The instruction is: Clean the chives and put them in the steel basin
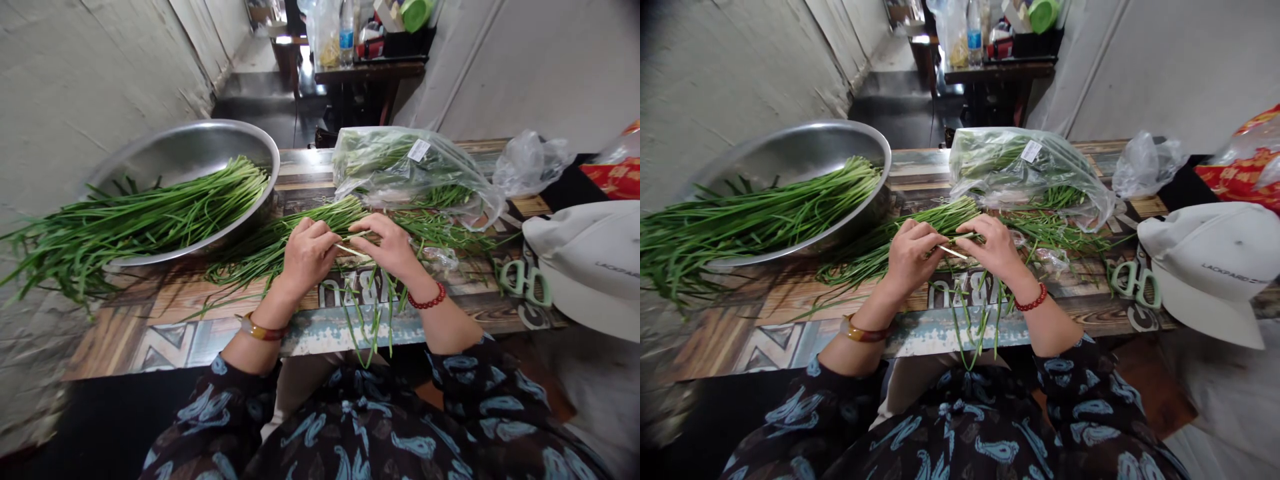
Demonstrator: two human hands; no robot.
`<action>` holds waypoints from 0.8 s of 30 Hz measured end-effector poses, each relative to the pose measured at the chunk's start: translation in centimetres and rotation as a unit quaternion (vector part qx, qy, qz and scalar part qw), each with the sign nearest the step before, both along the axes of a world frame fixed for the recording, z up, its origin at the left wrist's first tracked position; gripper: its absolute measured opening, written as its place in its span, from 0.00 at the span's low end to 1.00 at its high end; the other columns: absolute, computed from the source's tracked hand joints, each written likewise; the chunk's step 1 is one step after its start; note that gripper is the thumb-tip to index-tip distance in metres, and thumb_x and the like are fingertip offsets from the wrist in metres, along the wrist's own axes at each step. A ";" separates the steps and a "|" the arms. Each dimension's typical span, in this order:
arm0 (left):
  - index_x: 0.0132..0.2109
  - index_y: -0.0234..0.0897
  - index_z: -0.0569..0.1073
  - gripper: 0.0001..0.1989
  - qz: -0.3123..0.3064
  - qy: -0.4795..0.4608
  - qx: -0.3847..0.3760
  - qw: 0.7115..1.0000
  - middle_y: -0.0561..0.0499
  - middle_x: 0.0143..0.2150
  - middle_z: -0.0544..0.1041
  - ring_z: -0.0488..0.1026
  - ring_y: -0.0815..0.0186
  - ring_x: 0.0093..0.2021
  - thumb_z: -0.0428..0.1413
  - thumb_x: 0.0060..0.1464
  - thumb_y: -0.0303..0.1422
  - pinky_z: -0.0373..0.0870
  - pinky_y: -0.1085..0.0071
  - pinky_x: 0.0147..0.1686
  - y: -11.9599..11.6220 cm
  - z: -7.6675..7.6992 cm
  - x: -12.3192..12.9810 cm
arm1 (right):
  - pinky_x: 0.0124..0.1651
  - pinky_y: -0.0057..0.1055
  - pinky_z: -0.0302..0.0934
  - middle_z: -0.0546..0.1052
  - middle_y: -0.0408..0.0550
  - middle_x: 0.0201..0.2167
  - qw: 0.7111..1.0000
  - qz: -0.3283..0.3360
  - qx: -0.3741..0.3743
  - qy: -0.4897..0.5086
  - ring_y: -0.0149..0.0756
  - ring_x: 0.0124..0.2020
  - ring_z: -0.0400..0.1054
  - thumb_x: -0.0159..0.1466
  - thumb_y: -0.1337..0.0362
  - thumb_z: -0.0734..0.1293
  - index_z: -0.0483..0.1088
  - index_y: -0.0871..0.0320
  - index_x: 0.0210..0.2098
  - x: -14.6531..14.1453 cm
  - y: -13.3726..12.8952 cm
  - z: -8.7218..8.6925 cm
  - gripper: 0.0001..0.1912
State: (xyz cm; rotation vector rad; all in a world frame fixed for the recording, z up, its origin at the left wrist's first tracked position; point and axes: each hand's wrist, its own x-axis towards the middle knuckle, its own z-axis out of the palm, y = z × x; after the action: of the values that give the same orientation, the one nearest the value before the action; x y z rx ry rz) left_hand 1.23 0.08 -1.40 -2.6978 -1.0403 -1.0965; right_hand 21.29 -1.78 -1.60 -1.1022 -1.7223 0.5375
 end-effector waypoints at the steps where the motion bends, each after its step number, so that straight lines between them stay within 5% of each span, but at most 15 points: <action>1: 0.35 0.38 0.77 0.10 -0.003 0.000 -0.001 1.000 0.48 0.32 0.75 0.63 0.63 0.33 0.54 0.63 0.33 0.61 0.63 0.36 0.0 0.0 0.0 | 0.48 0.39 0.65 0.79 0.47 0.34 1.000 0.006 -0.002 0.008 0.39 0.40 0.72 0.61 0.59 0.71 0.75 0.53 0.31 -0.4 0.1 -0.2 0.05; 7: 0.34 0.38 0.77 0.11 0.005 0.013 -0.001 1.000 0.48 0.32 0.75 0.64 0.63 0.33 0.53 0.63 0.32 0.62 0.63 0.36 -0.1 0.0 0.0 | 0.34 0.30 0.62 0.73 0.41 0.27 0.963 -0.069 -0.136 0.223 0.31 0.29 0.66 0.62 0.55 0.69 0.71 0.56 0.31 0.1 1.1 -1.8 0.10; 10: 0.34 0.38 0.77 0.10 0.002 0.001 0.007 1.000 0.48 0.32 0.75 0.64 0.63 0.33 0.53 0.63 0.31 0.61 0.63 0.36 0.1 -0.1 -0.2 | 0.33 0.29 0.61 0.71 0.41 0.26 0.955 -0.094 -0.121 0.255 0.30 0.28 0.65 0.66 0.52 0.64 0.67 0.55 0.27 1.4 1.2 -1.4 0.16; 15: 0.34 0.37 0.76 0.10 0.009 0.003 0.015 1.000 0.48 0.32 0.75 0.63 0.63 0.33 0.53 0.63 0.31 0.61 0.64 0.37 0.1 -0.1 -0.2 | 0.42 0.35 0.64 0.74 0.45 0.29 0.996 -0.060 0.000 0.068 0.35 0.34 0.69 0.64 0.57 0.68 0.67 0.55 0.21 2.2 0.5 0.1 0.16; 19: 0.34 0.36 0.77 0.11 0.009 0.014 0.031 0.999 0.48 0.32 0.75 0.63 0.63 0.33 0.53 0.63 0.32 0.61 0.65 0.36 -0.1 0.0 0.0 | 0.50 0.40 0.65 0.77 0.49 0.41 0.995 -0.008 0.079 -0.057 0.41 0.46 0.71 0.62 0.63 0.70 0.75 0.53 0.37 0.9 0.1 0.1 0.04; 24: 0.34 0.36 0.78 0.11 -0.005 0.039 0.032 0.999 0.47 0.31 0.74 0.63 0.63 0.33 0.52 0.63 0.31 0.62 0.64 0.36 -0.2 0.1 0.1 | 0.50 0.42 0.62 0.79 0.48 0.38 0.987 0.000 0.083 -0.134 0.41 0.42 0.71 0.64 0.62 0.70 0.76 0.52 0.35 -0.6 -0.1 -0.6 0.03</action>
State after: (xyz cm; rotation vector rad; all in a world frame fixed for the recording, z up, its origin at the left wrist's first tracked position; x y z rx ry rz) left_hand 1.30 -0.10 -1.27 -2.6748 -0.9632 -1.0008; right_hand 20.71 -1.89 -2.18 -1.0928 -1.9599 0.2461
